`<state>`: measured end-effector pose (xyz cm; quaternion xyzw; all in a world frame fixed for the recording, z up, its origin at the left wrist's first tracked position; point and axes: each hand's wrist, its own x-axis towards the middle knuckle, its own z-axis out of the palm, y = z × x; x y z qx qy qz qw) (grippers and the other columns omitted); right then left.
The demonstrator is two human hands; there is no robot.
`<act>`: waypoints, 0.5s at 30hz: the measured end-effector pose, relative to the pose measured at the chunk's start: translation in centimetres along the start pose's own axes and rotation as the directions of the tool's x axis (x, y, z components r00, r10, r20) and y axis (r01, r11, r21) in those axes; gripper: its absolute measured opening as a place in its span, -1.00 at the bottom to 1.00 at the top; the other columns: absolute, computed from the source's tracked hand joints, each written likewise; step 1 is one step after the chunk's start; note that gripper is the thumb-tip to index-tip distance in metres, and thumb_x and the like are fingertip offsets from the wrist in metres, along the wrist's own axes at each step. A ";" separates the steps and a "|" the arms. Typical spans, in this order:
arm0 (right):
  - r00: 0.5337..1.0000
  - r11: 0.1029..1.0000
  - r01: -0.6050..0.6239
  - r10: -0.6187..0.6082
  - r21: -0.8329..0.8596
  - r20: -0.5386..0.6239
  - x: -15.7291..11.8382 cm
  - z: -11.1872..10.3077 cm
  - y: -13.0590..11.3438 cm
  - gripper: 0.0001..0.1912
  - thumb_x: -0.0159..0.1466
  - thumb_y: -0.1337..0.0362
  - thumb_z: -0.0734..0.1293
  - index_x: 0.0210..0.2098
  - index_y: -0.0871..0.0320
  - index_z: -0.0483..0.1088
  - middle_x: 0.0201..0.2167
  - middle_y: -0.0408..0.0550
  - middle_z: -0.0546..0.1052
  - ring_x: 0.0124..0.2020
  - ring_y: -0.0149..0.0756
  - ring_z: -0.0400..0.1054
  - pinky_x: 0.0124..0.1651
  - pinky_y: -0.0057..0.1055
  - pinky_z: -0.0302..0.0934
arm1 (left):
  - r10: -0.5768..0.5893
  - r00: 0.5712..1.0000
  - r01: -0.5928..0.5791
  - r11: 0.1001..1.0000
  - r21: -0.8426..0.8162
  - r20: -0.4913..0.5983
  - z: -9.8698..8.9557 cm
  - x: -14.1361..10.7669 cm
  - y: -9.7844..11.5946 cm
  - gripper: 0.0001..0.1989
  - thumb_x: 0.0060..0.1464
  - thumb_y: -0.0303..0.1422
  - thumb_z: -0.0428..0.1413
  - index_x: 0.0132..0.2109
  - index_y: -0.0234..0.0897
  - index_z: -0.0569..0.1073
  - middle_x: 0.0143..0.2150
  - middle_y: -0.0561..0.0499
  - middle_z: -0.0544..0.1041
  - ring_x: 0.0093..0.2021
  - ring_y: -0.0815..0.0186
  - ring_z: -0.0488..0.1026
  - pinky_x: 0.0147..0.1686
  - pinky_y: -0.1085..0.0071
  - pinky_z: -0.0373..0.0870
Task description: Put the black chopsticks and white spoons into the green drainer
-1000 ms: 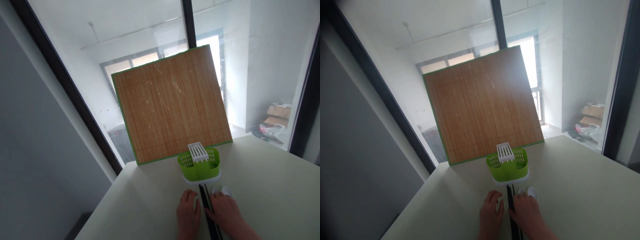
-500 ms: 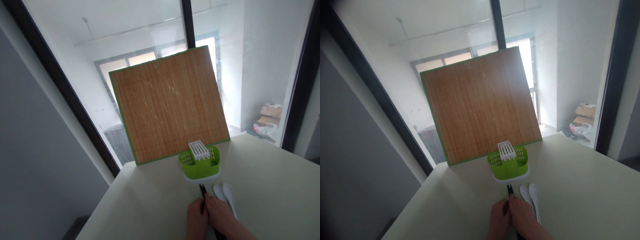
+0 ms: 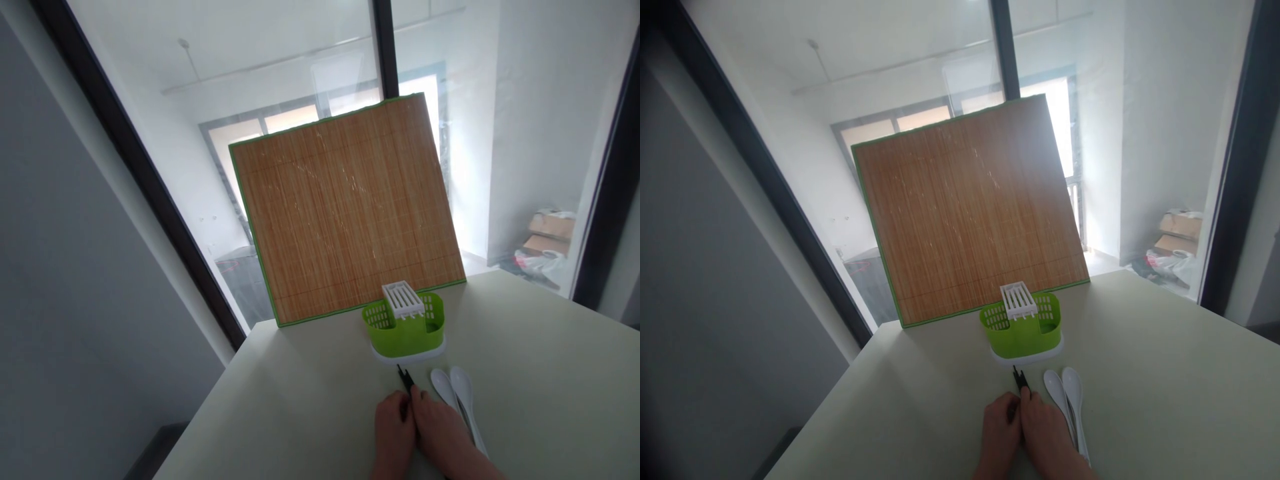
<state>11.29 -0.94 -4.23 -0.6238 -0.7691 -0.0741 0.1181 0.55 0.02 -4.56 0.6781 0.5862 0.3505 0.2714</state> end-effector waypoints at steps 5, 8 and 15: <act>0.999 1.000 0.018 -0.018 0.003 0.028 0.2 0.8 0.1 -0.64 0.18 0.62 0.12 -0.15 0.22 0.38 -0.43 0.00 0.57 -0.46 -0.21 0.50 -0.50 -0.43 0.22 | 0.002 0.999 -0.003 1.000 -0.018 -0.036 0.2 0.2 -0.4 -0.75 0.09 -0.32 -0.02 -0.45 -0.29 0.46 -0.45 -0.01 0.53 -0.43 0.32 0.39 -0.42 0.43 0.19; 1.000 0.997 0.008 -0.009 0.077 0.016 0.2 1.2 0.5 -0.64 0.19 0.61 0.12 -0.15 0.20 0.39 -0.41 0.01 0.58 -0.43 -0.18 0.50 -0.47 -0.41 0.24 | -0.011 0.999 0.007 0.995 -0.095 -0.046 0.4 0.3 -0.7 -0.77 0.08 -0.33 -0.01 -0.44 -0.29 0.47 -0.47 0.00 0.51 -0.44 0.33 0.39 -0.44 0.46 0.22; 0.999 0.853 0.011 0.018 0.522 -0.050 1.9 -0.7 2.6 -0.67 0.31 0.38 0.06 -0.01 0.16 0.32 -0.34 0.01 0.56 -0.34 -0.21 0.46 -0.33 -0.37 0.26 | -0.101 0.995 0.080 0.864 -0.496 -0.016 0.3 0.8 -1.0 -0.65 0.10 -0.12 -0.01 -0.35 -0.33 0.44 -0.55 0.06 0.42 -0.64 0.45 0.27 -0.71 0.56 0.13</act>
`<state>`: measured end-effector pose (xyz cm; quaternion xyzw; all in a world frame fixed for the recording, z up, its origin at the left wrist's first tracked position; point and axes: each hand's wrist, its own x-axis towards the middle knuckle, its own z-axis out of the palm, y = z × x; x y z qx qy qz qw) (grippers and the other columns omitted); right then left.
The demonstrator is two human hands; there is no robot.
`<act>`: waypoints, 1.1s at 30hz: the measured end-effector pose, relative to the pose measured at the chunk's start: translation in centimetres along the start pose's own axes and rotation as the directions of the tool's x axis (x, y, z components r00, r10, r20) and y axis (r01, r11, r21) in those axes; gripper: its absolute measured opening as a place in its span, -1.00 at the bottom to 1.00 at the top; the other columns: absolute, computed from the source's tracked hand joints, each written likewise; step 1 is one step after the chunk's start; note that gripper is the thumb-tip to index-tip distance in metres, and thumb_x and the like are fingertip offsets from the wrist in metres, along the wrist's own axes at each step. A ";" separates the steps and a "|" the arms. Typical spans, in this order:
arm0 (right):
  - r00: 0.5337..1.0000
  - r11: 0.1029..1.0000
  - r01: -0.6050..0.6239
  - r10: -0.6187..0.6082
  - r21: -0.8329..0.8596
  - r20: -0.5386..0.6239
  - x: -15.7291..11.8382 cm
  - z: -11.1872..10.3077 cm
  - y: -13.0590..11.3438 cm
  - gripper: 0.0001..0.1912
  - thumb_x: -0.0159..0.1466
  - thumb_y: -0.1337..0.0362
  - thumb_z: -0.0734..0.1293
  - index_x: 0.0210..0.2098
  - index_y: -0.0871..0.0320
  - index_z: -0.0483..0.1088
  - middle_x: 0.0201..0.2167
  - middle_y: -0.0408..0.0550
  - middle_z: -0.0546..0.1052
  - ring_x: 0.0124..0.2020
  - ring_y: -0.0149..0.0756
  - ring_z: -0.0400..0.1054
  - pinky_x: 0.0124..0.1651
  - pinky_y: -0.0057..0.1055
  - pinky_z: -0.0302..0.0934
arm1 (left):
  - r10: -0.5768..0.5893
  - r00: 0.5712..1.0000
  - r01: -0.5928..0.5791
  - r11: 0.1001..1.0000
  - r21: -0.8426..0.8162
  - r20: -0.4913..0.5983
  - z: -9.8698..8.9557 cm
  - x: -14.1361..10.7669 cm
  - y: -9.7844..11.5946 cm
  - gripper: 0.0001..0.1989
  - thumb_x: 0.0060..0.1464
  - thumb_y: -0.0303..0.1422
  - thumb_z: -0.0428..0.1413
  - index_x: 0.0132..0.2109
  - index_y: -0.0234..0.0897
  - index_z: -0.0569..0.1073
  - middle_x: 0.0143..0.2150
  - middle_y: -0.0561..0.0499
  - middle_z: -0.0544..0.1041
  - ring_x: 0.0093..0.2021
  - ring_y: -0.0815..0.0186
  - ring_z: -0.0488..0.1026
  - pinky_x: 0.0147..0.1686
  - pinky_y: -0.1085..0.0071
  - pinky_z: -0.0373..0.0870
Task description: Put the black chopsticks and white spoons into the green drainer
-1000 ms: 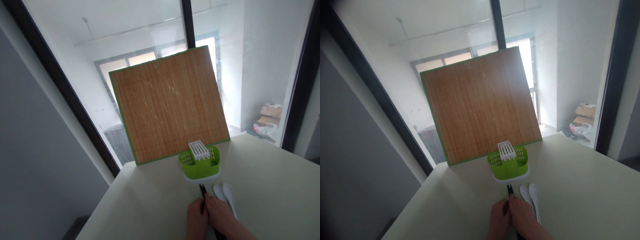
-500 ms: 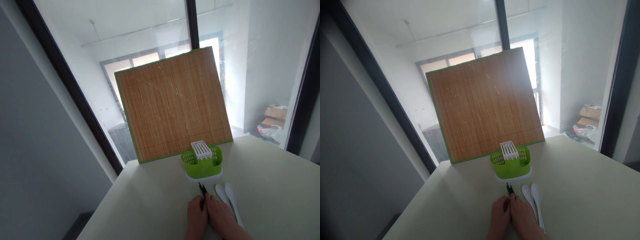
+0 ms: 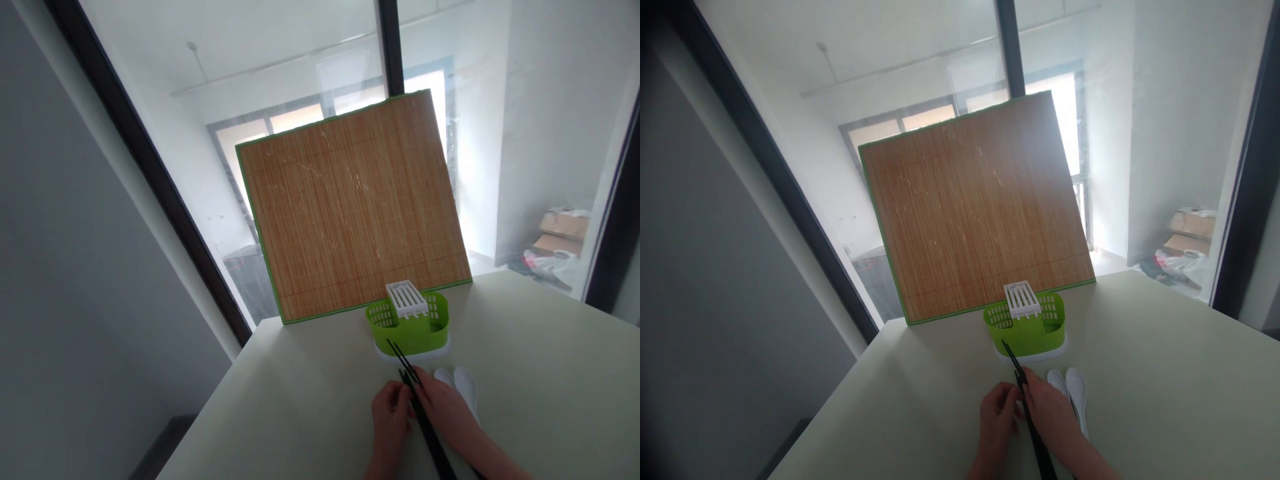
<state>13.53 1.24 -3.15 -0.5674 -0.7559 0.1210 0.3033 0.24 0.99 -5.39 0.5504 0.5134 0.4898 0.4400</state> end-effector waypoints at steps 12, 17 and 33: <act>0.988 0.147 -0.128 0.104 0.981 0.114 3.6 -2.1 -6.1 -0.63 0.21 -0.03 0.28 -0.48 0.11 0.15 -0.67 -0.37 0.07 -0.71 -0.59 -0.14 -0.71 -0.60 -0.24 | 0.295 0.937 -0.301 0.954 -0.005 -0.186 -1.6 -1.1 1.4 -0.66 0.22 -0.16 -0.09 -0.04 -0.27 0.40 -0.24 -0.04 0.49 -0.38 0.40 0.38 -0.40 0.51 0.31; 0.998 0.264 -0.056 0.050 0.963 0.044 4.4 -1.2 -7.3 -0.51 0.20 -0.11 0.24 -0.62 0.10 0.08 -0.77 -0.37 0.07 -0.76 -0.59 -0.11 -0.71 -0.55 -0.19 | 0.365 0.927 -0.359 0.930 0.074 -0.088 -1.9 -1.3 1.8 -0.69 0.21 -0.21 -0.06 -0.05 -0.29 0.41 -0.24 -0.06 0.51 -0.33 0.36 0.41 -0.37 0.50 0.30; 0.966 0.439 0.009 -0.235 0.899 0.105 4.8 -3.2 -6.7 -0.54 0.30 -0.03 0.14 -0.52 0.18 0.34 -0.53 -0.15 0.38 -0.45 -0.41 0.27 -0.36 -0.47 0.16 | 0.345 0.930 -0.328 0.935 0.134 -0.129 -1.3 -1.2 1.0 -0.73 0.15 -0.20 0.01 -0.18 -0.29 0.46 -0.31 -0.06 0.53 -0.42 0.38 0.41 -0.45 0.53 0.35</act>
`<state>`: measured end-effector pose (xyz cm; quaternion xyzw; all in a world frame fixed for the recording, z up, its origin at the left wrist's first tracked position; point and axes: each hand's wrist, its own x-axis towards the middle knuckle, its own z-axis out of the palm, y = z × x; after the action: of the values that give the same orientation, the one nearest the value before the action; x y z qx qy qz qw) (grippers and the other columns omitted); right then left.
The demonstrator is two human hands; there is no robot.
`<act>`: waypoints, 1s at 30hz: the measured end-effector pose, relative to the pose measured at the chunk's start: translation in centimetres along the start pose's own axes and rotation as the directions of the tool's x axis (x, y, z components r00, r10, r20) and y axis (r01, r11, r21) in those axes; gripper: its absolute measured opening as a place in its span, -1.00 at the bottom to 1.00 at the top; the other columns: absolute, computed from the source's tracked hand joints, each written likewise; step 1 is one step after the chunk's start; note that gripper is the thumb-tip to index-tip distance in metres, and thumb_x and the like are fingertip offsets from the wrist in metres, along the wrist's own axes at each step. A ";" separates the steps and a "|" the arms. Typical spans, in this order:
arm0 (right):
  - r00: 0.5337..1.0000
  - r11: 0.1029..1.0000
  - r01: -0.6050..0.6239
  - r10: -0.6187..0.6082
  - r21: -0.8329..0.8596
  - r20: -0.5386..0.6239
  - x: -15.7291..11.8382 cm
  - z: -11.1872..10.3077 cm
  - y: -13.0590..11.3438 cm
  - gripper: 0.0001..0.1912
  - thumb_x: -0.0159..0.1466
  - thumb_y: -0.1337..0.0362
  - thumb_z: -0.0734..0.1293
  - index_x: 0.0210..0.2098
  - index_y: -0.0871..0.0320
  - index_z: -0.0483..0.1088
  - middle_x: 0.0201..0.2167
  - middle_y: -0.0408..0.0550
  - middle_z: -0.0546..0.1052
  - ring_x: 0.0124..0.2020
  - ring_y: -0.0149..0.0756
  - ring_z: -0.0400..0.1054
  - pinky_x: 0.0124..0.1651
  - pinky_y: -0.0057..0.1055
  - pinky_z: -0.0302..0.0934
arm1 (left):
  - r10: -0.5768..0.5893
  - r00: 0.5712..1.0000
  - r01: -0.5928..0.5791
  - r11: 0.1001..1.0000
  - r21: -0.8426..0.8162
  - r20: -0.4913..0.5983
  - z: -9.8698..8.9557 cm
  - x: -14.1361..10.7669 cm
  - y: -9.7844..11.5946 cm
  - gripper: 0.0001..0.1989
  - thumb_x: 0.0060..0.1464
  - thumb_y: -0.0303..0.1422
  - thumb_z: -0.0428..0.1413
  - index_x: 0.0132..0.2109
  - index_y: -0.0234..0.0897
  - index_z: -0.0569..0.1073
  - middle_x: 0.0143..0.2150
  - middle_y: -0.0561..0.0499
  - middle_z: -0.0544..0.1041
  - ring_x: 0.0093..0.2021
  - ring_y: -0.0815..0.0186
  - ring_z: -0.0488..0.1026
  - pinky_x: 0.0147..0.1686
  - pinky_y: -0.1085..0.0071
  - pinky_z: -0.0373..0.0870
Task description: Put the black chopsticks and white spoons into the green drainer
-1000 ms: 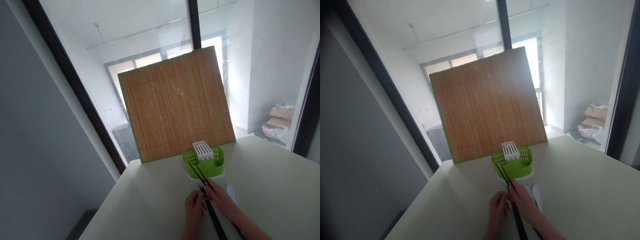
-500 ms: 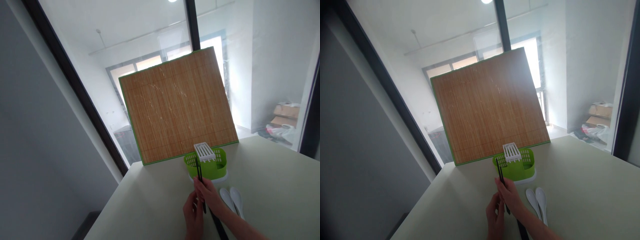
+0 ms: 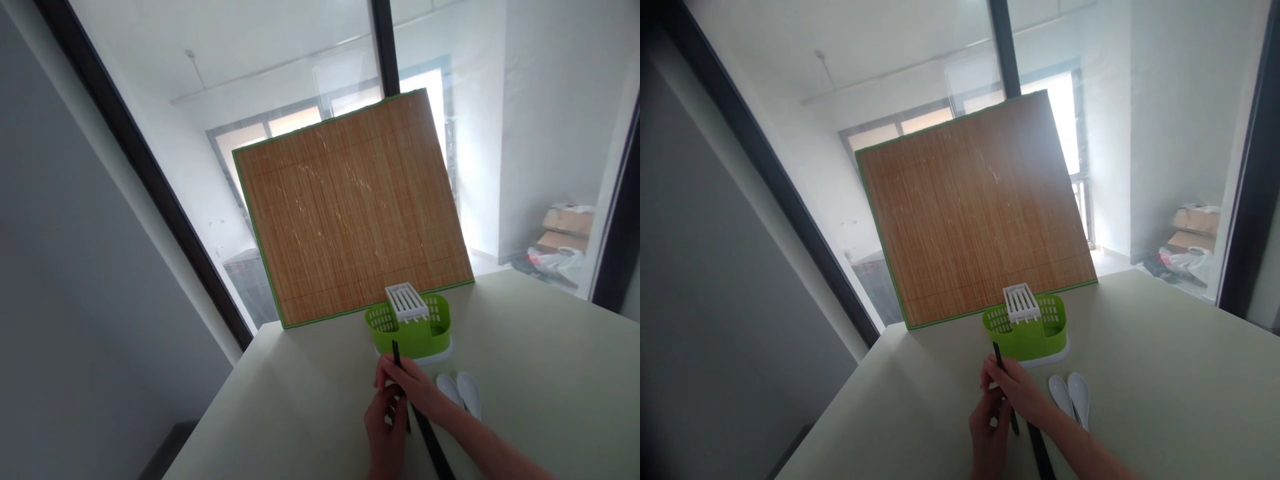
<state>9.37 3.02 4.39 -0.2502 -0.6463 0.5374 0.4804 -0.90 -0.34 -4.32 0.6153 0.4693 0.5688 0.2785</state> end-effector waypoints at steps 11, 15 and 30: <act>0.976 0.998 -0.028 0.040 -0.057 0.215 -0.4 -1.0 -1.6 -0.55 0.31 -0.04 0.12 -0.36 0.18 0.41 -0.44 -0.15 0.40 -0.43 -0.40 0.26 -0.36 -0.45 0.20 | 0.016 0.998 -0.015 1.000 0.019 -0.055 -0.6 1.7 3.0 -0.74 0.01 -0.19 0.15 -0.24 -0.27 0.56 -0.42 -0.02 0.54 -0.48 0.36 0.42 -0.52 0.52 0.38; 0.985 0.993 0.016 0.004 -0.117 0.172 -0.8 -1.6 -1.8 -0.63 0.32 0.03 0.14 -0.14 0.15 0.41 -0.26 -0.07 0.46 -0.23 -0.31 0.33 -0.17 -0.37 0.24 | -0.008 1.000 0.008 0.999 0.047 0.014 -0.9 2.3 4.8 -0.77 0.04 -0.21 0.12 -0.31 -0.26 0.57 -0.43 0.00 0.56 -0.45 0.34 0.45 -0.46 0.49 0.42; 0.983 0.617 0.133 -0.182 -0.775 0.024 -3.7 -5.5 2.8 -0.85 0.24 0.30 0.19 -0.28 0.11 0.40 -0.36 -0.07 0.48 -0.25 -0.24 0.31 -0.14 -0.31 0.13 | 0.130 0.983 -0.094 0.964 0.251 -0.132 -2.7 20.3 9.0 -0.73 0.03 -0.23 0.13 -0.20 -0.34 0.51 -0.27 -0.09 0.58 -0.29 0.33 0.51 -0.22 0.40 0.45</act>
<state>15.23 3.24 0.30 -0.3896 -0.8194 0.1569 0.3900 -2.92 13.62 13.00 0.6267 0.5192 0.5657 0.1330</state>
